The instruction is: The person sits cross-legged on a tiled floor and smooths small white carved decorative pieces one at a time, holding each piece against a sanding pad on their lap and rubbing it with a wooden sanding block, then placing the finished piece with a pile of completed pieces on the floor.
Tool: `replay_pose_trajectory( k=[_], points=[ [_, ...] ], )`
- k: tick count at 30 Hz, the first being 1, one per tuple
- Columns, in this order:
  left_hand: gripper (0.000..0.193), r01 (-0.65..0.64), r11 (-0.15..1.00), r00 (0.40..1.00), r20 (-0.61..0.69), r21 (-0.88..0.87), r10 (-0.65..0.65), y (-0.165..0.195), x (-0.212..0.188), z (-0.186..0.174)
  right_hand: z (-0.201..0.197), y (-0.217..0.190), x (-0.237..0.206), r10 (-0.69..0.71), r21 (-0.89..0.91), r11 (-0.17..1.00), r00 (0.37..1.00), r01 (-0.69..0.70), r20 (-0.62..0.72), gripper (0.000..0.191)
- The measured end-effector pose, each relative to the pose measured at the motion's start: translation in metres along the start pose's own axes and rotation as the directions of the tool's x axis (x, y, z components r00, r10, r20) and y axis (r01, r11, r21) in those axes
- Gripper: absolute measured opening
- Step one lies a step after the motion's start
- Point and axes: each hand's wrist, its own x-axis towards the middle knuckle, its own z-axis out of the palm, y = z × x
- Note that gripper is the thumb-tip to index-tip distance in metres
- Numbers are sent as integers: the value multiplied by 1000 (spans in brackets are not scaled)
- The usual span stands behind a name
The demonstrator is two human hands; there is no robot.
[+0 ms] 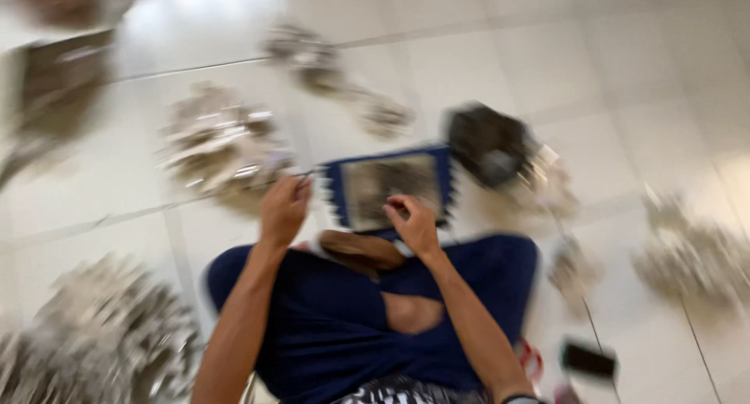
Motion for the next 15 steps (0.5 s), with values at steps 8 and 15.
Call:
replay_pose_trajectory(
  k=[8,15],
  points=[
    [25,-60,998,898,439,17,46,75,-10,77,-167,134,-37,262,-51,944,835,-326,-484,25],
    [31,-1,986,865,494,-164,83,133,-28,200,-212,195,11,212,-273,869,810,-412,-547,45]
  ],
)
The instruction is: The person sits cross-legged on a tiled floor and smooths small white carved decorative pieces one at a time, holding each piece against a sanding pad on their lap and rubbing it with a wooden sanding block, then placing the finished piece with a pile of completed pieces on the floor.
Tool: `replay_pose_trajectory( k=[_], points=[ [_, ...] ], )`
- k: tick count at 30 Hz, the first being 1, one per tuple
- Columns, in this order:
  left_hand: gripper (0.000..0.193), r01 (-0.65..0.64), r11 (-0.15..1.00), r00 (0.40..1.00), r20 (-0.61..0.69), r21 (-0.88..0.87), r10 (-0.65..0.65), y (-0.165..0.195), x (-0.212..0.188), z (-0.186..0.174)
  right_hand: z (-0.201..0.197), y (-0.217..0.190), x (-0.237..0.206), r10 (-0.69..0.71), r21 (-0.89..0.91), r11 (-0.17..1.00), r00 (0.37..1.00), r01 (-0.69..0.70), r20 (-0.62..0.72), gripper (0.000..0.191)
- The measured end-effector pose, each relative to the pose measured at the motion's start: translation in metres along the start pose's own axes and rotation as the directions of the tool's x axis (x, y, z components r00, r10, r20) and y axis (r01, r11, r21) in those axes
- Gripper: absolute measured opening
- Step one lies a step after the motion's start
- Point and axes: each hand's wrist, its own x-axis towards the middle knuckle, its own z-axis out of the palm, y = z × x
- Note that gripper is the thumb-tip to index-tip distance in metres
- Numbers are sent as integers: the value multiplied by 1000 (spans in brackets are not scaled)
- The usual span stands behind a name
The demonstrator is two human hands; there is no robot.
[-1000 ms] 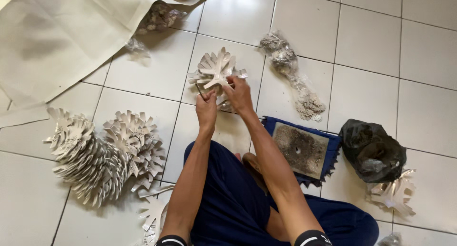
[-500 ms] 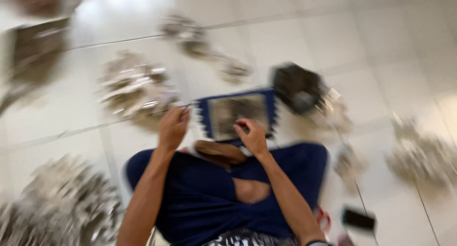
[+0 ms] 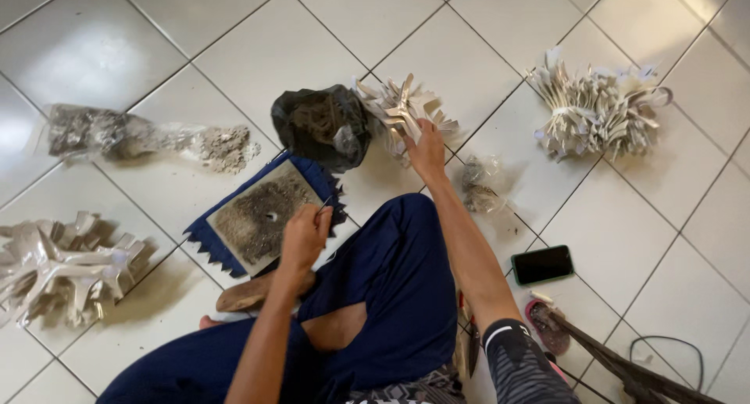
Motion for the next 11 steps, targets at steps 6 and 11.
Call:
replay_pose_trajectory(
  k=[6,11],
  points=[
    [32,187,978,982,30,-96,-185,-12,7,44,10,13,24,14,-229,973,993,13,117,39],
    [29,159,984,987,1,-82,-160,-18,4,50,-1,26,31,191,126,969,966,-214,172,39]
  ],
)
